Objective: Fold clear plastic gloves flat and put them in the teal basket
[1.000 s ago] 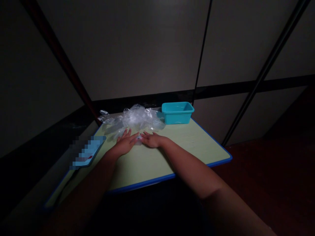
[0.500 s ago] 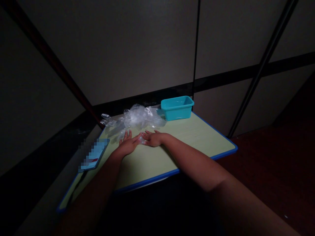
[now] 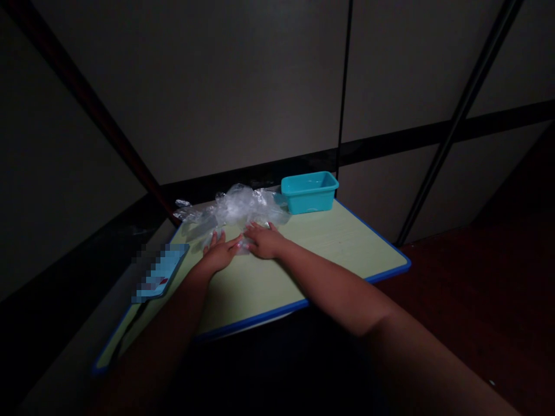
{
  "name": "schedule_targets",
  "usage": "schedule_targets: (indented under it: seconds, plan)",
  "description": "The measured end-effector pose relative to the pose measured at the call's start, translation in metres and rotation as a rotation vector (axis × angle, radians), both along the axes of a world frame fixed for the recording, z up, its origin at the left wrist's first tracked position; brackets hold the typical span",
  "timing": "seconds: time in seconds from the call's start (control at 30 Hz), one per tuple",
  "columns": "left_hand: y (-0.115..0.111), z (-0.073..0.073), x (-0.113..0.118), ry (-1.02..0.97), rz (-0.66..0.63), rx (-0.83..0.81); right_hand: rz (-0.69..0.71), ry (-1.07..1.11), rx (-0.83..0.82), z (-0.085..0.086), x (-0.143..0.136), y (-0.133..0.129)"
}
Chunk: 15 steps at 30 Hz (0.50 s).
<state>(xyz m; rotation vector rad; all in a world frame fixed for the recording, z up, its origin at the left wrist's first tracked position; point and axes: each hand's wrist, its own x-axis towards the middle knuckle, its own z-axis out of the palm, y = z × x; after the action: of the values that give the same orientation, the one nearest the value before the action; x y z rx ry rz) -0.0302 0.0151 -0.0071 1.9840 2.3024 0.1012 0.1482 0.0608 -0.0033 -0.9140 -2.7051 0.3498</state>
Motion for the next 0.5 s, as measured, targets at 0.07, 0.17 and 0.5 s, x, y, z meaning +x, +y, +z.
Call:
schedule_targets:
  seconds: [0.07, 0.17, 0.5]
  plan:
    - [0.001, -0.001, 0.000, 0.002, 0.004, -0.002, -0.051, 0.056, 0.074, -0.003, -0.007, -0.002]
    - [0.003, -0.003, 0.000, 0.026, 0.033, -0.015, -0.054, 0.048, 0.092, -0.009, -0.016, -0.002]
    - [0.002, -0.003, 0.001, 0.001, 0.049, -0.007, -0.007, -0.110, 0.006, -0.012, -0.015, 0.002]
